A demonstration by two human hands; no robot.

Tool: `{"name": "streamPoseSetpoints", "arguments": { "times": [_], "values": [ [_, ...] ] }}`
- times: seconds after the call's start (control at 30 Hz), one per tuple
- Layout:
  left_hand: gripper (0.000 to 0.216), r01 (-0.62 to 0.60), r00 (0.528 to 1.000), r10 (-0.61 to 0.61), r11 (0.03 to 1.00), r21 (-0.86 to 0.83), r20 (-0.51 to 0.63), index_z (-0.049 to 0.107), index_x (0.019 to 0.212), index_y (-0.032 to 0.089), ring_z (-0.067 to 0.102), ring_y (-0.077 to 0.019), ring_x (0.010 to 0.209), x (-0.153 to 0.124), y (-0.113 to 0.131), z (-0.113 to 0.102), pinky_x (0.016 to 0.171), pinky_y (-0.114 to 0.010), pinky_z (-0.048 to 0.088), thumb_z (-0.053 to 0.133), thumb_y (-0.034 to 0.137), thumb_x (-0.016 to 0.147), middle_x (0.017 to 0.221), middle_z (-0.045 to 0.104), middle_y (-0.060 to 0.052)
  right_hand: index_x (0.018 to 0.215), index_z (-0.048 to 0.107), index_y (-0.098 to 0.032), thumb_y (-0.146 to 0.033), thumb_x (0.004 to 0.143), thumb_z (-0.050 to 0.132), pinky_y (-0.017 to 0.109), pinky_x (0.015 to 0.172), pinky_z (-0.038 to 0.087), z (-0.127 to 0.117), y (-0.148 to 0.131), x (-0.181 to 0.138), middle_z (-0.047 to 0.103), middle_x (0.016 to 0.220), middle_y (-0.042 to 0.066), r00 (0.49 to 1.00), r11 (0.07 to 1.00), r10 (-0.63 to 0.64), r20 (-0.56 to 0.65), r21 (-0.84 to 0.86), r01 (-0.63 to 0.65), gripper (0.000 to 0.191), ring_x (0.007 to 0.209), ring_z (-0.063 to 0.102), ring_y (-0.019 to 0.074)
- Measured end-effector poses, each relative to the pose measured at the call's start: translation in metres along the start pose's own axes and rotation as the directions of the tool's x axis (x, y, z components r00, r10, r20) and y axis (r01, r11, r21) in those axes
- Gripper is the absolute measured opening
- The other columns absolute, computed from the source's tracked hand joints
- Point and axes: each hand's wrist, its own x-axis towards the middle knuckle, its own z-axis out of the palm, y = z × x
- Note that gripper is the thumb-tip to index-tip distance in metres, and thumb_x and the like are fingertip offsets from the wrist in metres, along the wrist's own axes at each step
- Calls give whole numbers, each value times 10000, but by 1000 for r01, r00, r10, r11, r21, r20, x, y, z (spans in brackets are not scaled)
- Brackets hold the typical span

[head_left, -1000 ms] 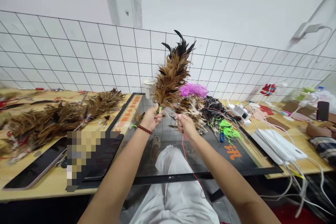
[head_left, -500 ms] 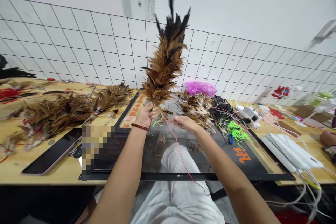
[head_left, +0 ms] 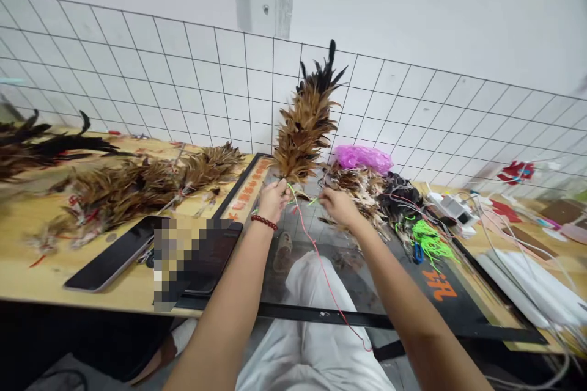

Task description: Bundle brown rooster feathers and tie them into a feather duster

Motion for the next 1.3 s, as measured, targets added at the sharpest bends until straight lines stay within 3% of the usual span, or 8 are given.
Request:
{"name": "streamPoseSetpoints", "arguments": {
  "times": [0.1,0.23,0.43,0.57,0.77,0.93,1.1,1.3],
  "values": [
    [297,7,1000,-7,1000,17,-7,438,646,141,310,-5,357,1,-7,6,348,-134,154,655,311,757,525,477,31,938,661,-186,-206,874,503,247,763,417,-27,-2,-10,675,872,45,964,952,-266,-10,153,265,172,804,595,144],
    [290,23,999,-23,999,25,-30,425,647,152,280,-11,329,1,-14,12,343,-148,122,551,342,826,509,469,33,904,691,-182,-117,846,519,245,772,423,-29,-25,-3,660,860,53,873,860,-487,-9,167,482,193,810,584,137],
    [278,47,996,-42,997,63,-72,412,638,174,303,-40,303,-2,-19,20,334,-168,146,553,335,817,431,373,69,854,679,-164,-101,815,561,222,734,433,-13,-33,22,664,785,21,901,863,-389,-190,268,429,139,740,588,114],
    [248,79,997,-78,994,71,-12,458,699,164,346,-44,322,-6,-19,24,337,-163,155,559,357,817,460,413,59,850,677,-172,-159,814,592,216,711,420,-13,-31,25,653,771,12,904,895,-331,-270,215,391,93,725,580,112],
    [281,103,990,-108,992,70,86,463,708,159,291,-26,315,-11,-15,26,343,-162,122,557,400,818,476,420,57,901,701,-209,-270,880,528,232,693,389,-19,-31,21,572,826,41,872,915,-403,-278,-98,391,184,779,540,139],
    [253,118,983,-125,991,55,133,454,726,167,269,-26,317,-12,-15,26,349,-161,113,548,381,822,481,448,45,927,694,-195,-231,901,466,260,700,364,-28,-32,19,555,854,66,838,875,-459,-294,-312,370,232,797,505,163],
    [317,108,980,-119,991,76,161,447,707,165,323,-33,344,-14,-16,27,354,-163,116,584,440,788,515,479,22,908,692,-195,-217,891,468,272,684,339,-35,-36,20,543,836,64,835,821,-514,-195,-393,414,226,776,477,169],
    [432,41,967,-78,987,154,242,466,690,147,269,-1,359,-17,-20,30,376,-164,98,731,485,646,537,477,35,910,684,-182,-220,891,468,275,686,338,-36,-37,20,552,878,71,876,852,-444,-187,-392,348,220,779,472,167]
  ]
}}
